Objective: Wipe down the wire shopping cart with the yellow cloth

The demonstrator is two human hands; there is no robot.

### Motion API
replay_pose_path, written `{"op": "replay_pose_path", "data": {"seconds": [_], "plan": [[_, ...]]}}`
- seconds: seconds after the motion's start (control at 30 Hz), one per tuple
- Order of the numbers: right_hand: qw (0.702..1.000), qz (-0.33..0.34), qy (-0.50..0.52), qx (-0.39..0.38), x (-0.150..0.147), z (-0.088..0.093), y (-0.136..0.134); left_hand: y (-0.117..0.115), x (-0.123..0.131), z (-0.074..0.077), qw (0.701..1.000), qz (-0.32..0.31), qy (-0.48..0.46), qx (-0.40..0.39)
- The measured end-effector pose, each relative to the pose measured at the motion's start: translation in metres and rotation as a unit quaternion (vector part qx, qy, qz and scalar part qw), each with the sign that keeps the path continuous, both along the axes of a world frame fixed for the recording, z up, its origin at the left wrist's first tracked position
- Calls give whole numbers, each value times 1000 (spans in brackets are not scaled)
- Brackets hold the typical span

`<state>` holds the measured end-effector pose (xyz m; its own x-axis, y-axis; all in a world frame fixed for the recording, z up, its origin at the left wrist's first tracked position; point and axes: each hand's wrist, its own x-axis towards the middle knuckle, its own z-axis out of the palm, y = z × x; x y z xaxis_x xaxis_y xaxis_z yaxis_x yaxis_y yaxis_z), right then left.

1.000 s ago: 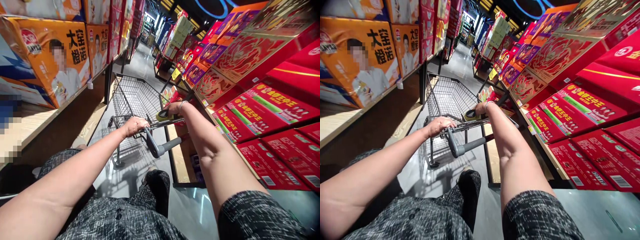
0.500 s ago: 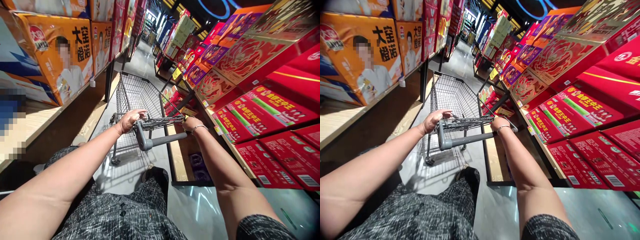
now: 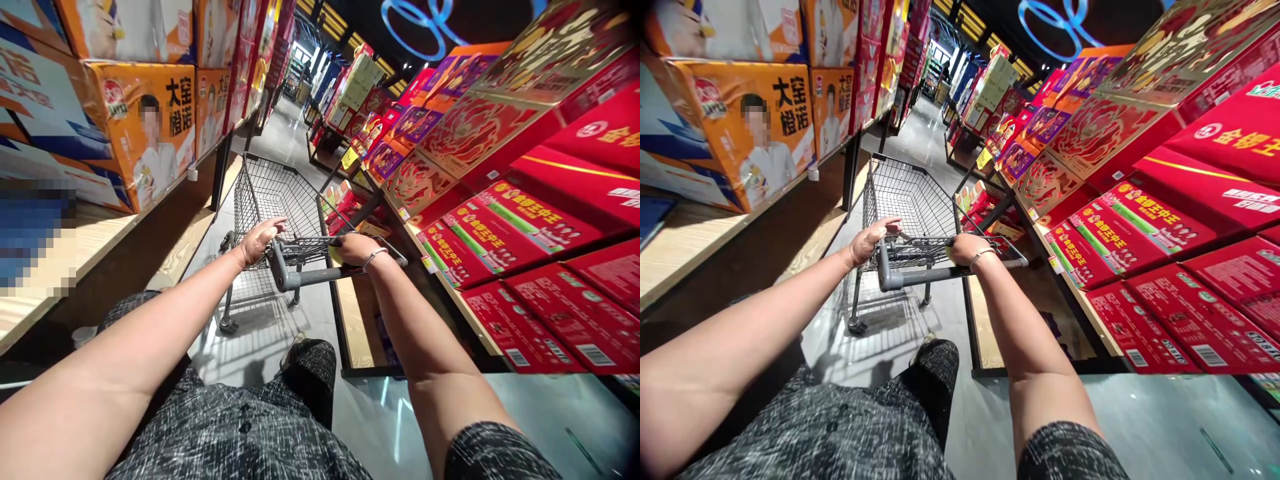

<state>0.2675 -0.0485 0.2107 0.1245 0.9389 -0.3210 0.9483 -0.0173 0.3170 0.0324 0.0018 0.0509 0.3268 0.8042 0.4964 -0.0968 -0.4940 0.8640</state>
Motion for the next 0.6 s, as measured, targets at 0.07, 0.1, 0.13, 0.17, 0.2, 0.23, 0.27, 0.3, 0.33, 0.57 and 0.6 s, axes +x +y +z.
{"op": "replay_pose_path", "data": {"seconds": [0.07, 0.1, 0.13, 0.17, 0.2, 0.23, 0.27, 0.3, 0.33, 0.57, 0.6], "plan": [[995, 81, 54, 6, -33, 1, -14, 1, 0, -1, 1000, 2, 5, -5], [987, 137, 89, 8, -46, 2, -21, 1, -1, -1, 1000, -1, 8, -10], [973, 197, 121, 15, -57, 2, -28, 2, -3, -1, 1000, -2, 11, -16], [956, 253, 147, 31, -65, 2, -34, 3, -5, -1, 1000, -4, 15, -23], [939, 297, 162, 57, -71, 2, -41, 3, -7, -1, 999, -4, 18, -30], [925, 328, 168, 91, -75, 1, -48, 4, -9, 0, 999, -3, 20, -35], [914, 347, 166, 127, -77, -1, -55, 4, -12, 0, 999, 1, 17, -40], [906, 356, 162, 161, -78, -3, -62, 5, -15, 1, 999, 5, 12, -44], [897, 365, 160, 189, -78, -6, -69, 5, -17, 2, 999, 10, 6, -48], [849, 429, 173, 255, -50, -30, -101, 13, -41, 10, 994, 62, -16, -92], [846, 424, 178, 270, -38, -36, -101, 14, -44, 12, 993, 78, -13, -90]]}}
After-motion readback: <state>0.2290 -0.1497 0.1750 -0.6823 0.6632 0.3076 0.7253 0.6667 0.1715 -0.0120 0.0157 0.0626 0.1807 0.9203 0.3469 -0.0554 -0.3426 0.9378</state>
